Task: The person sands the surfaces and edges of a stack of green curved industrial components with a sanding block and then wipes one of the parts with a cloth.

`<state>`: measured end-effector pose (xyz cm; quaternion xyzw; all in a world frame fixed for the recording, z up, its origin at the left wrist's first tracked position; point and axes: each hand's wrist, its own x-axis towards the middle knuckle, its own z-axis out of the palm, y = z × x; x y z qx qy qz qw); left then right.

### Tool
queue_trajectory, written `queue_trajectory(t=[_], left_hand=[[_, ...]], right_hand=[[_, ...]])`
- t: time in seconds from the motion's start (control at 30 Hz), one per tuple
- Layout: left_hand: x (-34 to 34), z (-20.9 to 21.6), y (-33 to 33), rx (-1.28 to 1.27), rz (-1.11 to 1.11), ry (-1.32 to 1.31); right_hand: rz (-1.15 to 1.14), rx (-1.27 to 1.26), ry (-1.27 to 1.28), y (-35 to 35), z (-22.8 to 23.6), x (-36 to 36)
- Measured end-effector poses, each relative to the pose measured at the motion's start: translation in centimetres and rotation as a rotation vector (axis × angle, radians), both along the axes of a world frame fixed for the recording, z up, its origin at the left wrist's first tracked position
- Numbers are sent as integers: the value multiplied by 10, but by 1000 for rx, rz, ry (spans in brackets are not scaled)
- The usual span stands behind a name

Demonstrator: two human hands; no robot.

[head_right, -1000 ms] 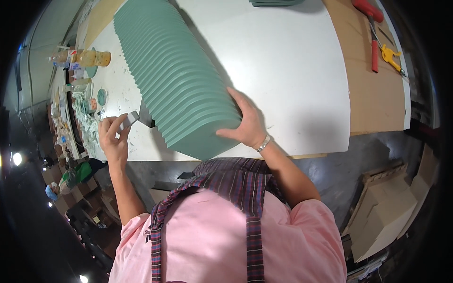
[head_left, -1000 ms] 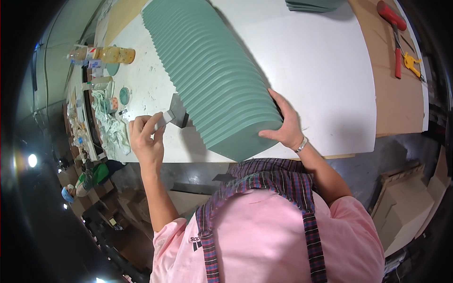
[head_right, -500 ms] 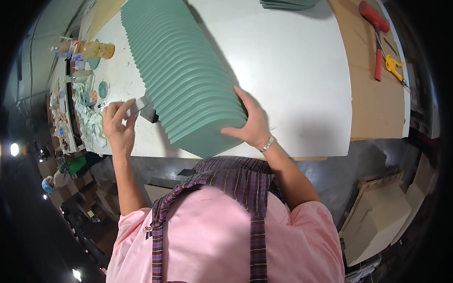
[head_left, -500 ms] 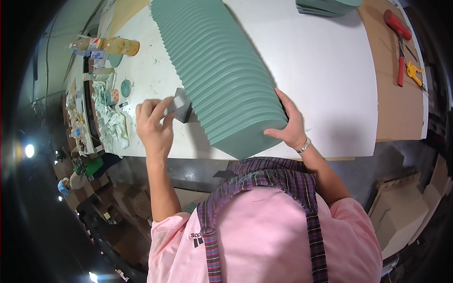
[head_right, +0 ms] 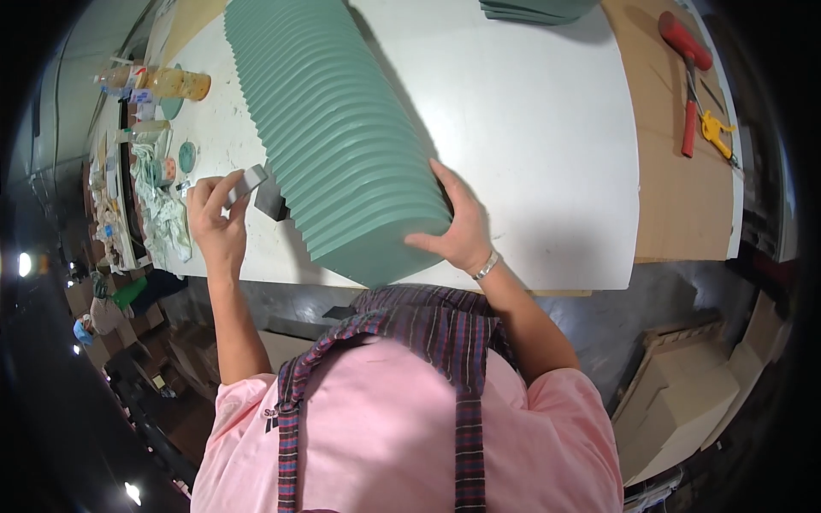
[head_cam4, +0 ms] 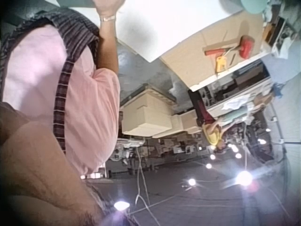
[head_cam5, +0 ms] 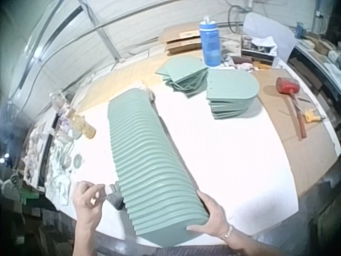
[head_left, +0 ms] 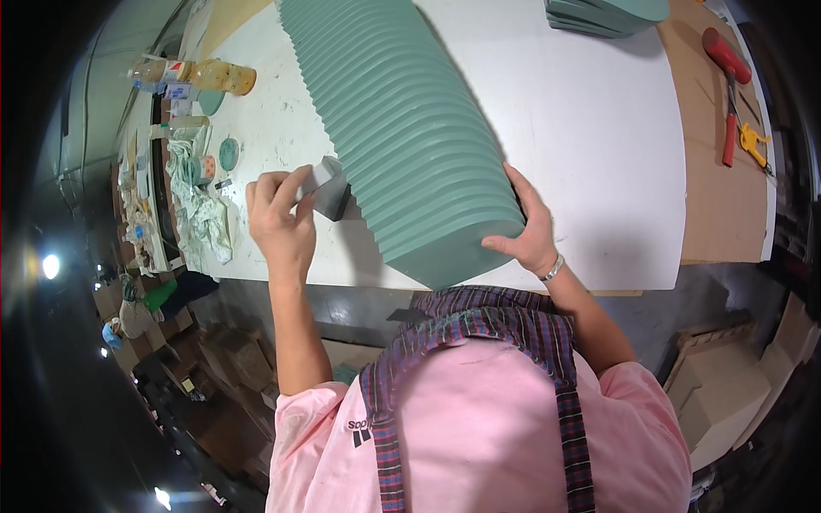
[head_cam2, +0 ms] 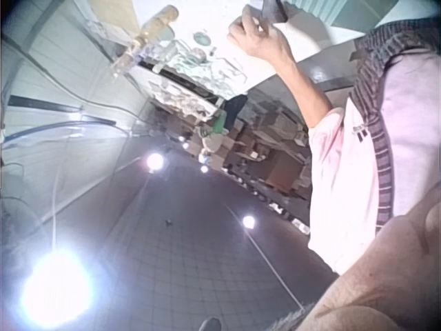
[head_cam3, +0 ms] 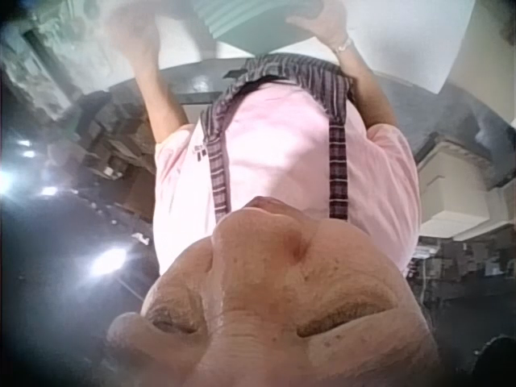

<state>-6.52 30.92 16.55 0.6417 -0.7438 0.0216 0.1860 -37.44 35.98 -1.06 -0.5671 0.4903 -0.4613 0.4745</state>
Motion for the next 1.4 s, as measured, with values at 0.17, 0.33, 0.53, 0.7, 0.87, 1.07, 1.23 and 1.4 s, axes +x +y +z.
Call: queue_trajectory(t=[0.17, 0.33, 0.53, 0.7, 0.87, 1.07, 1.23, 1.4], left_hand=[[-11, -4, -10, -30, -6, 28], [-6, -7, -18, -2, 31, 28], [-15, -6, -28, -64, -50, -13], [5, -10, -21, -50, 66, -56], [-9, -12, -25, -86, -22, -19], [9, -14, -18, -123, 54, -13], [-4, -15, -29, -102, -5, -16], [-42, -11, -47, -126, -106, 168]], right_hand=[[8, 12, 15, 1, 1, -1], [-8, -2, 25, 3, -2, -1], [6, -6, 42, -1, 2, -3], [-1, -6, 54, -1, 1, -3], [9, -20, 67, 0, 1, -4], [6, -9, 40, 0, 1, -2], [6, 32, 12, 1, 1, -3], [16, 22, 26, 0, 0, -2]])
